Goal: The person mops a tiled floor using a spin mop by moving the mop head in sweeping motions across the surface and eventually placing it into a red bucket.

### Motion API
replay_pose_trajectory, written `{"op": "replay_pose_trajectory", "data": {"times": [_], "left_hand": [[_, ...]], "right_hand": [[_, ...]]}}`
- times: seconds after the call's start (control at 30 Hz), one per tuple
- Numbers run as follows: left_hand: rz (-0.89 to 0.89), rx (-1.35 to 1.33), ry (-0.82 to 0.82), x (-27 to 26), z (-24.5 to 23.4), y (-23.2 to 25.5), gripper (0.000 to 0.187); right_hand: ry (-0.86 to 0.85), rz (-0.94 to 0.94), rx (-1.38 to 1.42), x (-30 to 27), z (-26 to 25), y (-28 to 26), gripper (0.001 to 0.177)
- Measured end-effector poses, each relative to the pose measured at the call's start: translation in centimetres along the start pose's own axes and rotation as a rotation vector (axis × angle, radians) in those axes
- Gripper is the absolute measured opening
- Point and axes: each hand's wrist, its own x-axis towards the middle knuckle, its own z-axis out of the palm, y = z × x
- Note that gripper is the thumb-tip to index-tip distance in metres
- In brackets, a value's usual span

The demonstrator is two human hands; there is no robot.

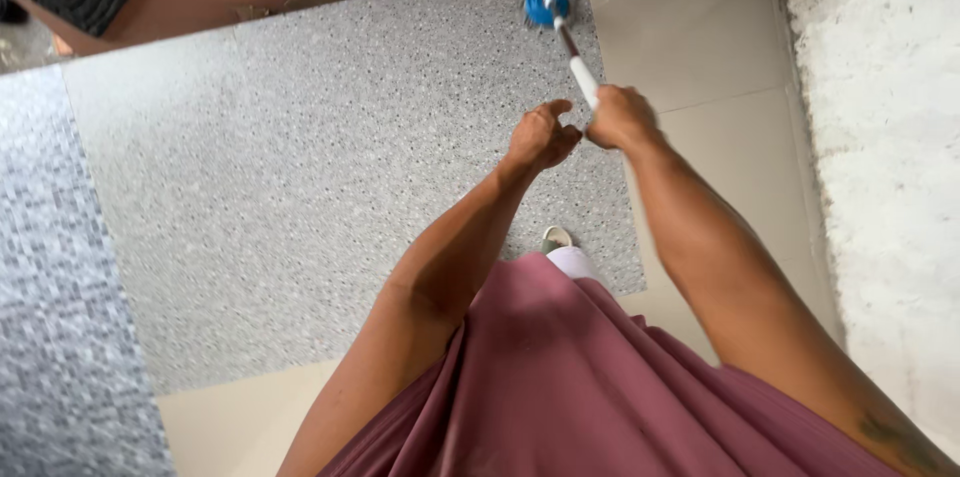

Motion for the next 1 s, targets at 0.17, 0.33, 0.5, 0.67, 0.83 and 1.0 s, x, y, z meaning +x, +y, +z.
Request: {"op": "replay_pose_trajectory", "data": {"times": [0.17, 0.33, 0.5, 0.67, 0.83, 1.0], "left_hand": [[-0.134, 0.004, -0.009, -1.5, 2.0, -0.2, 0.061], [-0.028, -0.016, 0.141, -2.7, 5.2, -0.3, 0.058], [-0.086, -0.047, 0.238, -5.0, 7.2, 0.6, 0.054], [-0.323, -0.081, 0.204, -9.3, 8.4, 1.0, 0.057], [-0.383, -0.177, 0.218, -11.8, 8.8, -0.7, 0.058], [-0.435, -0.205, 0.250, -14.7, 6.2, -0.5, 0.057]], "right_hand": [[-0.086, -0.068, -0.115, -1.8, 3.1, 2.0, 0.038], [-0.234, -0.267, -0.345, -11.9, 0.2, 7.1, 0.046], [-0.098, -0.388, -0.374, -7.9, 0.3, 8.2, 0.044], [-0.141, -0.246, -0.245, -3.0, 3.4, 5.0, 0.051], [-0.171, -0.407, -0.356, -9.6, 4.5, 5.1, 0.047], [-0.238, -0.575, -0.469, -18.9, 2.7, 6.6, 0.044]]}}
